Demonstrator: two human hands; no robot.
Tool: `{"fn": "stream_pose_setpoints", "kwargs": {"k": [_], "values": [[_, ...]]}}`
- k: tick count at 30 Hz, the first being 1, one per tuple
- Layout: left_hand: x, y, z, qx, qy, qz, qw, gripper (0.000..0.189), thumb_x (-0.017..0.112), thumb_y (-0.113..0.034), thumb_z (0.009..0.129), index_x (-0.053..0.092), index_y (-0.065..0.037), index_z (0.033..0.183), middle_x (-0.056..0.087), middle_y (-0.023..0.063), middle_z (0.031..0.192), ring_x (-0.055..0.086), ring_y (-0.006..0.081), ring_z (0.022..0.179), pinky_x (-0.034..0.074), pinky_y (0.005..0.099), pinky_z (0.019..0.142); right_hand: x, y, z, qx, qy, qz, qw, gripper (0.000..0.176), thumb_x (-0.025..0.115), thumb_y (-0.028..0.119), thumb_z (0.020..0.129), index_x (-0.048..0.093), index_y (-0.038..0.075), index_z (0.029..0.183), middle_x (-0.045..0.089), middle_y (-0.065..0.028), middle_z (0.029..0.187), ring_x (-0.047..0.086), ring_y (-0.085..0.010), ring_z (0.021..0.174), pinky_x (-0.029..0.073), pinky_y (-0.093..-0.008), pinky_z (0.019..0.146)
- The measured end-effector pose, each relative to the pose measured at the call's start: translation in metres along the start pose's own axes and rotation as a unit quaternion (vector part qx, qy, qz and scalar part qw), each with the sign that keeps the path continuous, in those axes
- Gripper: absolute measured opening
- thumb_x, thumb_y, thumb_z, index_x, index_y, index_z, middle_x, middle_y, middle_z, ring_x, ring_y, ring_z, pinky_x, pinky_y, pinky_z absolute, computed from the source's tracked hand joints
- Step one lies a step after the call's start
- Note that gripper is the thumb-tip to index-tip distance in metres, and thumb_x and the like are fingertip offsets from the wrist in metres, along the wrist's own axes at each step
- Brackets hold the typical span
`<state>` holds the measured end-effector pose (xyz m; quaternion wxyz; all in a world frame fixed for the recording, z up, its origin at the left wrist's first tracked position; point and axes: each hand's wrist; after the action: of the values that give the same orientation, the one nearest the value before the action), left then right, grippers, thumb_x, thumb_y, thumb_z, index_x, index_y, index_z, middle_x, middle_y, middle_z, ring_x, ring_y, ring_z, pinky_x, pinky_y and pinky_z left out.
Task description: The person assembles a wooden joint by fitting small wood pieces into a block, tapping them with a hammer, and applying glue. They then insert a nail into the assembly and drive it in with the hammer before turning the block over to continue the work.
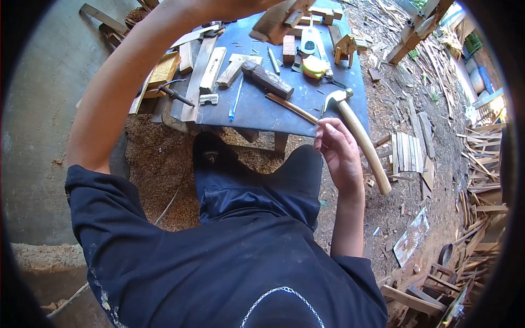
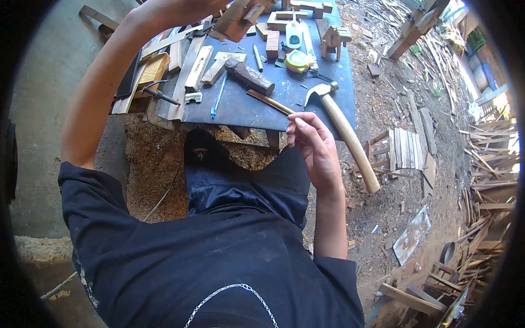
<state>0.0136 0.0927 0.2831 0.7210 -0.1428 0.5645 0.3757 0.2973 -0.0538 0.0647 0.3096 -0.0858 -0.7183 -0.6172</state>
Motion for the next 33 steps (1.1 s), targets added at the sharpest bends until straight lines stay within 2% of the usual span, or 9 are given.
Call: {"fn": "stream_pose_setpoints", "kwargs": {"k": [15,19,21,24,26,29,30,32,33], "values": [[-0.006,-0.008,-0.005,0.029,-0.055,-0.019,0.998,0.020,0.047,-0.017,0.110,0.052,0.003,0.110,0.058,0.0201,0.104,0.061,0.0350,0.101,0.049,0.0430,0.092,0.009,0.013,0.001,-0.018,-0.011,-0.040,0.999,0.023,0.062,0.019,0.106,0.068,0.001,0.119,0.067,-0.0042,0.097,0.061,-0.0104,0.087,0.049,-0.0258,0.083],[-0.006,-0.009,-0.009,0.027,-0.050,-0.038,0.998,0.021,0.047,-0.017,0.110,0.052,0.003,0.110,0.058,0.0198,0.104,0.061,0.0346,0.101,0.049,0.0427,0.092,0.012,0.028,0.004,-0.067,-0.029,-0.098,0.992,0.024,0.063,0.019,0.106,0.068,0.000,0.120,0.066,-0.0045,0.096,0.060,-0.0108,0.087,0.049,-0.0258,0.084],[-0.004,-0.009,-0.010,0.030,-0.049,-0.040,0.998,0.021,0.047,-0.017,0.110,0.053,0.003,0.111,0.058,0.0197,0.104,0.062,0.0344,0.102,0.049,0.0427,0.092,0.017,0.045,0.005,-0.114,-0.046,-0.177,0.977,0.023,0.064,0.020,0.105,0.069,0.001,0.118,0.067,-0.0046,0.095,0.060,-0.0103,0.086,0.048,-0.0255,0.084],[0.002,-0.009,-0.013,0.052,-0.061,-0.040,0.996,0.022,0.047,-0.017,0.111,0.053,0.004,0.112,0.058,0.0199,0.105,0.062,0.0343,0.102,0.049,0.0425,0.092,0.026,0.071,0.008,-0.197,-0.075,-0.287,0.934,0.023,0.068,0.022,0.104,0.071,0.002,0.116,0.069,-0.0042,0.096,0.061,-0.0087,0.089,0.048,-0.0261,0.083],[0.006,-0.009,-0.017,0.070,-0.073,-0.064,0.993,0.022,0.046,-0.017,0.111,0.054,0.004,0.113,0.057,0.0199,0.106,0.061,0.0342,0.102,0.049,0.0423,0.093,0.043,0.085,0.012,-0.284,-0.106,-0.346,0.888,0.024,0.071,0.024,0.102,0.072,0.004,0.116,0.071,-0.0046,0.100,0.062,-0.0092,0.092,0.048,-0.0267,0.083],[0.009,-0.017,-0.021,0.073,-0.084,-0.058,0.992,0.023,0.045,-0.016,0.111,0.054,0.005,0.115,0.057,0.0196,0.107,0.061,0.0339,0.102,0.049,0.0420,0.093,0.052,0.113,0.024,-0.393,-0.101,-0.542,0.736,0.024,0.076,0.024,0.097,0.075,0.011,0.117,0.074,-0.0030,0.105,0.065,-0.0143,0.101,0.048,-0.0306,0.087],[0.012,-0.019,-0.022,0.076,-0.091,-0.058,0.991,0.023,0.045,-0.016,0.111,0.054,0.005,0.115,0.057,0.0195,0.107,0.061,0.0338,0.102,0.049,0.0420,0.093,0.062,0.121,0.025,-0.408,-0.108,-0.581,0.696,0.027,0.079,0.025,0.095,0.075,0.012,0.118,0.074,-0.0037,0.108,0.065,-0.0175,0.106,0.049,-0.0359,0.093],[0.014,-0.024,-0.026,0.052,-0.047,-0.072,0.995,0.025,0.044,-0.018,0.112,0.052,0.004,0.119,0.057,0.0193,0.111,0.062,0.0316,0.104,0.049,0.0429,0.096,0.079,0.132,0.033,-0.438,-0.084,-0.630,0.635,0.035,0.081,0.028,0.092,0.073,0.011,0.122,0.072,-0.0077,0.115,0.065,-0.0219,0.112,0.049,-0.0402,0.099],[0.021,-0.027,-0.028,0.078,-0.110,-0.029,0.990,0.025,0.058,-0.019,0.104,0.057,0.002,0.117,0.061,0.0153,0.110,0.066,0.0291,0.103,0.053,0.0415,0.092,0.084,0.134,0.038,-0.439,-0.073,-0.657,0.608,0.039,0.082,0.028,0.092,0.072,0.010,0.125,0.070,-0.0095,0.119,0.064,-0.0245,0.114,0.048,-0.0413,0.102]]}}
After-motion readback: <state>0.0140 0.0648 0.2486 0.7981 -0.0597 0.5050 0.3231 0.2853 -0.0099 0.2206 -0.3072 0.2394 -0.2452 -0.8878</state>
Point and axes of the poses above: each hand's wrist, its own z-axis towards the middle knuckle, its own x-axis out of the palm, y = z × x
